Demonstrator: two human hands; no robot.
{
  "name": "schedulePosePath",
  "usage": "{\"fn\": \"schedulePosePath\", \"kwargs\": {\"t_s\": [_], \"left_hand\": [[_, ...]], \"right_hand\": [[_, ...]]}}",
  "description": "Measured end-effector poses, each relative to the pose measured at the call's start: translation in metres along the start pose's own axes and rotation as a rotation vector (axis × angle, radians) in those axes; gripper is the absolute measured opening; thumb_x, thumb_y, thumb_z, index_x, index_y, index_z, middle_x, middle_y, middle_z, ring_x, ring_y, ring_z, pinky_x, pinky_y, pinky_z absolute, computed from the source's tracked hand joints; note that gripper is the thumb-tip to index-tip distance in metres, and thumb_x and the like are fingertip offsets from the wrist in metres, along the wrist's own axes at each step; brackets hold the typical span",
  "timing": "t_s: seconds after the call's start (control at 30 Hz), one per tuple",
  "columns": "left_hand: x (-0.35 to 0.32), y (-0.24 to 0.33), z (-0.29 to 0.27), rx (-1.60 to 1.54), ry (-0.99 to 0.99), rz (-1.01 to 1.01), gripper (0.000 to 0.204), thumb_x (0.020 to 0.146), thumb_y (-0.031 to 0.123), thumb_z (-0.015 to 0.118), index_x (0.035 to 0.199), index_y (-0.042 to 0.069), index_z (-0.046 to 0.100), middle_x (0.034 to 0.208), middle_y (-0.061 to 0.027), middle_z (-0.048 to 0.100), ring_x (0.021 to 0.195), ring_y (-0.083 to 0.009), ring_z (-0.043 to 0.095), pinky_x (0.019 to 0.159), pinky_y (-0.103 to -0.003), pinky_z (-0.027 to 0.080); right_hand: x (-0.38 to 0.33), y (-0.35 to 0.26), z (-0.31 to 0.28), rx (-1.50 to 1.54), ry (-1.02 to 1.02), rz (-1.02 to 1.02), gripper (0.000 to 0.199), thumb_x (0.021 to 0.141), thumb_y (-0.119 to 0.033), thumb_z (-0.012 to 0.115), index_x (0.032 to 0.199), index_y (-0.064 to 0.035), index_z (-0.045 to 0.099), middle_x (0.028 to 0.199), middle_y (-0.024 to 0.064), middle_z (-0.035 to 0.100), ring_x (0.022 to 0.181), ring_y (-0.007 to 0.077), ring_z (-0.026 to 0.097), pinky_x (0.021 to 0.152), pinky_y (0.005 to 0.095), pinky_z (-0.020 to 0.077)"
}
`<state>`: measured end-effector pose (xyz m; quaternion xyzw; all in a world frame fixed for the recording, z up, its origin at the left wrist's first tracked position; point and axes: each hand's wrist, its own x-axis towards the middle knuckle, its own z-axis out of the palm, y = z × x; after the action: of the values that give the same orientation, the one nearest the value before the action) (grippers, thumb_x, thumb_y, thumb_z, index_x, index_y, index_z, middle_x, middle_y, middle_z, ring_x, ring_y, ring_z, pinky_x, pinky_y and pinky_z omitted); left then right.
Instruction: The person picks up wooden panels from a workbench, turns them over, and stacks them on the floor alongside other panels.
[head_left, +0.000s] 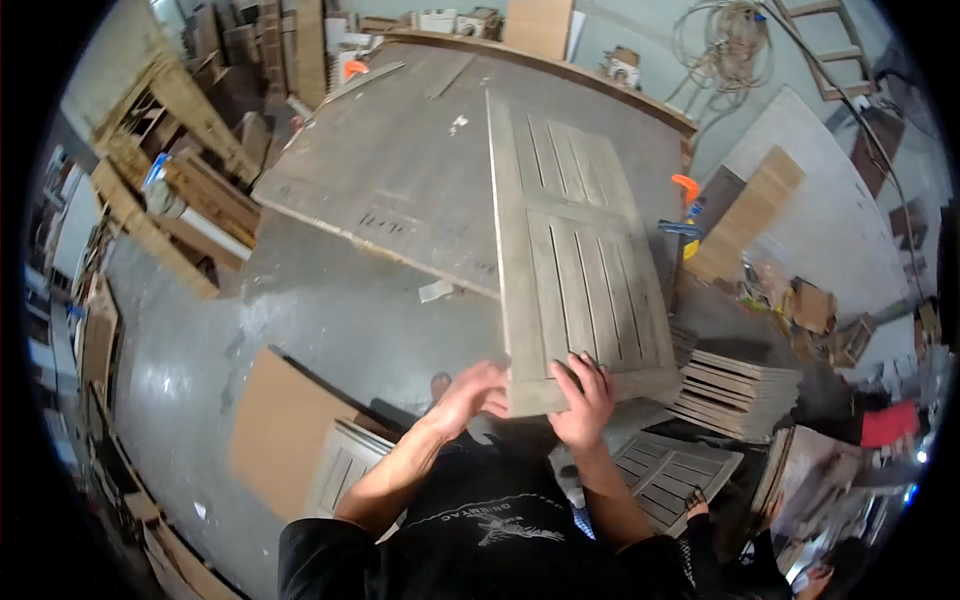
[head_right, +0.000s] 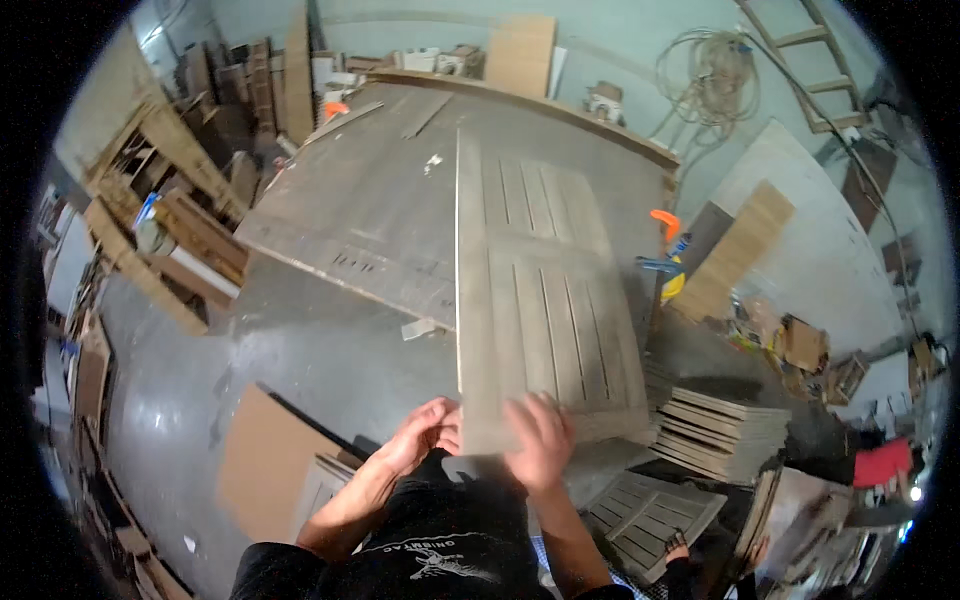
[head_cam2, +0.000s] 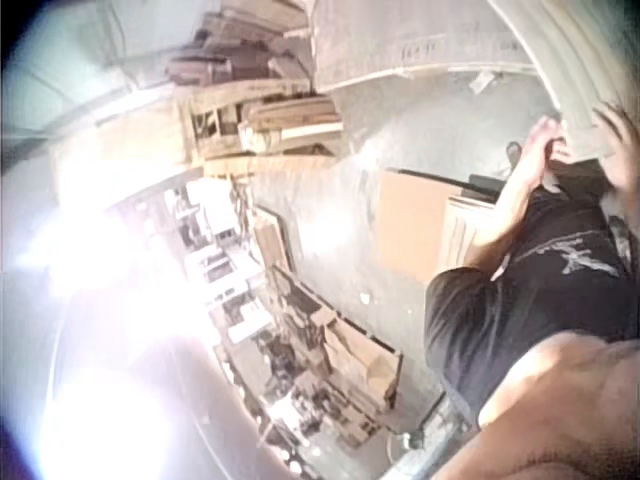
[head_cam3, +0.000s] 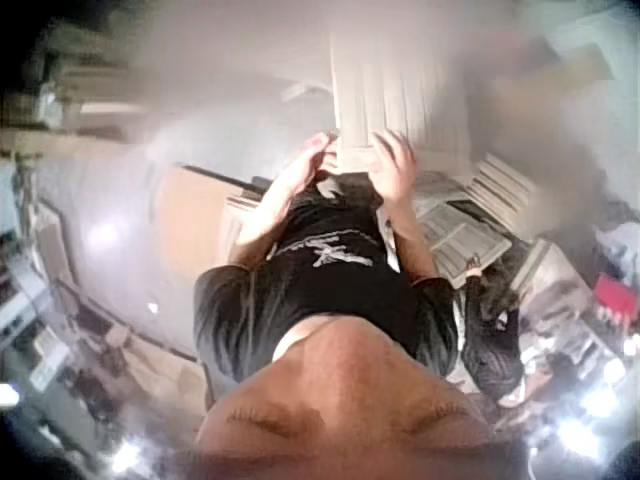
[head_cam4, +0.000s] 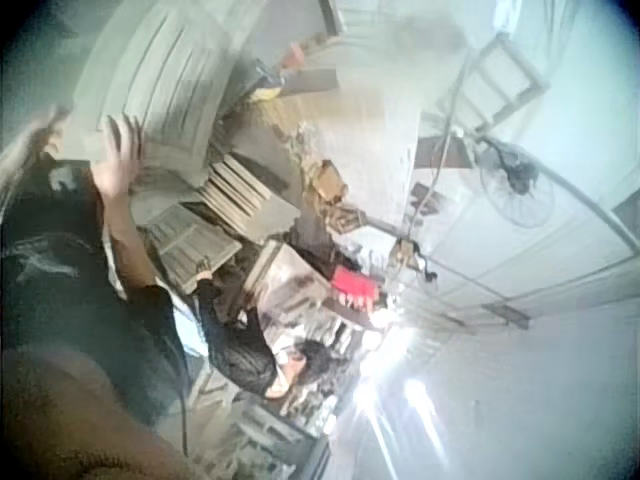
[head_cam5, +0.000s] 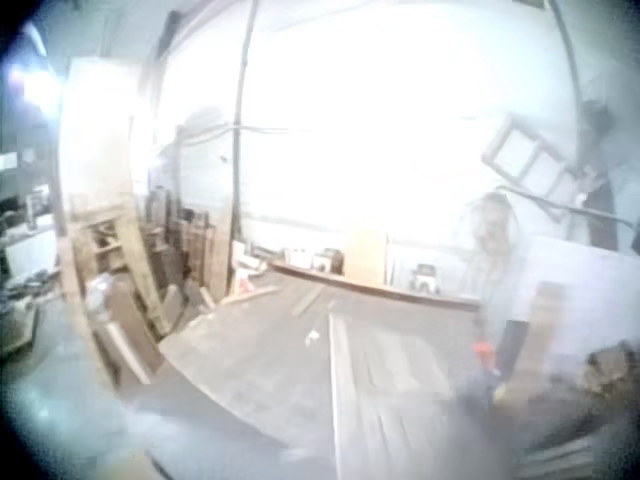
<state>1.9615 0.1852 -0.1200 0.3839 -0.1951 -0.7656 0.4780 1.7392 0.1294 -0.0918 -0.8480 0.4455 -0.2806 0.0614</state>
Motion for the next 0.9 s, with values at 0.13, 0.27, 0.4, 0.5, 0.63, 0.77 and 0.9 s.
{"fn": "schedulePosePath", "kwargs": {"t_s": [0.13, 0.27, 0.4, 0.5, 0.63, 0.77, 0.9], "left_hand": [[0.017, 0.104, 0.049, 0.493, -0.423, 0.288, 0.037, 0.095, 0.025, 0.06, 0.125, 0.004, 0.058, 0.113, -0.0104, 0.065, 0.102, -0.0226, 0.063, 0.088, -0.035, 0.05], [0.05, 0.2, 0.124, 1.261, -0.28, 1.271, 0.051, 0.073, 0.023, 0.076, 0.12, 0.008, 0.062, 0.134, -0.0144, 0.053, 0.128, -0.0318, 0.045, 0.106, -0.047, 0.035], [0.073, 0.221, 0.214, 1.691, -0.739, 1.42, 0.061, 0.073, 0.037, 0.077, 0.124, 0.009, 0.059, 0.134, -0.0099, 0.052, 0.13, -0.0279, 0.043, 0.108, -0.053, 0.03], [0.112, 0.193, 0.262, 1.892, -1.076, 1.282, 0.051, 0.074, 0.044, 0.075, 0.112, 0.012, 0.062, 0.111, -0.0067, 0.064, 0.11, -0.0243, 0.058, 0.098, -0.045, 0.04], [0.143, 0.161, 0.319, 1.969, -1.229, 0.948, 0.039, 0.077, 0.046, 0.072, 0.096, 0.013, 0.063, 0.081, -0.0094, 0.066, 0.082, -0.0324, 0.064, 0.074, -0.043, 0.049], [0.159, 0.13, 0.355, 1.956, -1.334, 0.907, 0.036, 0.079, 0.043, 0.072, 0.096, 0.013, 0.062, 0.081, -0.0129, 0.065, 0.081, -0.0372, 0.062, 0.067, -0.046, 0.049], [0.167, 0.112, 0.383, 2.049, -1.441, 0.876, 0.029, 0.081, 0.033, 0.07, 0.097, 0.009, 0.061, 0.085, -0.0151, 0.066, 0.086, -0.0382, 0.062, 0.071, -0.047, 0.049]], "right_hand": [[0.014, 0.026, -0.031, 0.201, 0.326, 0.093, 0.039, 0.067, -0.017, 0.074, 0.105, -0.0072, 0.072, 0.11, 0.0122, 0.068, 0.101, 0.0284, 0.065, 0.093, 0.0409, 0.0466], [0.001, 0.014, -0.073, 0.509, 0.695, 0.337, 0.033, 0.071, -0.011, 0.071, 0.101, 0.0, 0.072, 0.099, 0.0162, 0.071, 0.089, 0.0235, 0.07, 0.08, 0.0325, 0.0531], [-0.03, 0.022, -0.101, 0.238, 0.671, 0.401, 0.03, 0.071, 0.003, 0.067, 0.101, 0.0024, 0.071, 0.09, 0.0122, 0.073, 0.084, 0.0152, 0.068, 0.075, 0.0261, 0.0516], [-0.03, 0.036, -0.105, 0.471, 0.643, 0.686, 0.042, 0.076, -0.024, 0.081, 0.105, 0.0037, 0.066, 0.088, 0.0075, 0.069, 0.08, 0.0092, 0.06, 0.069, 0.0267, 0.0484], [-0.015, 0.057, -0.131, 0.556, 0.917, 0.676, 0.037, 0.074, -0.016, 0.081, 0.104, 0.001, 0.066, 0.089, 0.0064, 0.068, 0.084, 0.0102, 0.06, 0.072, 0.0265, 0.049], [0.003, 0.055, -0.168, 0.301, 1.129, 0.665, 0.032, 0.074, -0.017, 0.081, 0.097, -0.0009, 0.066, 0.085, 0.0053, 0.067, 0.083, 0.0117, 0.061, 0.074, 0.0269, 0.0493], [-0.014, 0.1, -0.154, 0.119, 1.231, 0.585, 0.033, 0.08, -0.031, 0.077, 0.086, -0.0018, 0.063, 0.076, 0.0068, 0.064, 0.071, 0.0163, 0.061, 0.066, 0.0291, 0.0495]]}}
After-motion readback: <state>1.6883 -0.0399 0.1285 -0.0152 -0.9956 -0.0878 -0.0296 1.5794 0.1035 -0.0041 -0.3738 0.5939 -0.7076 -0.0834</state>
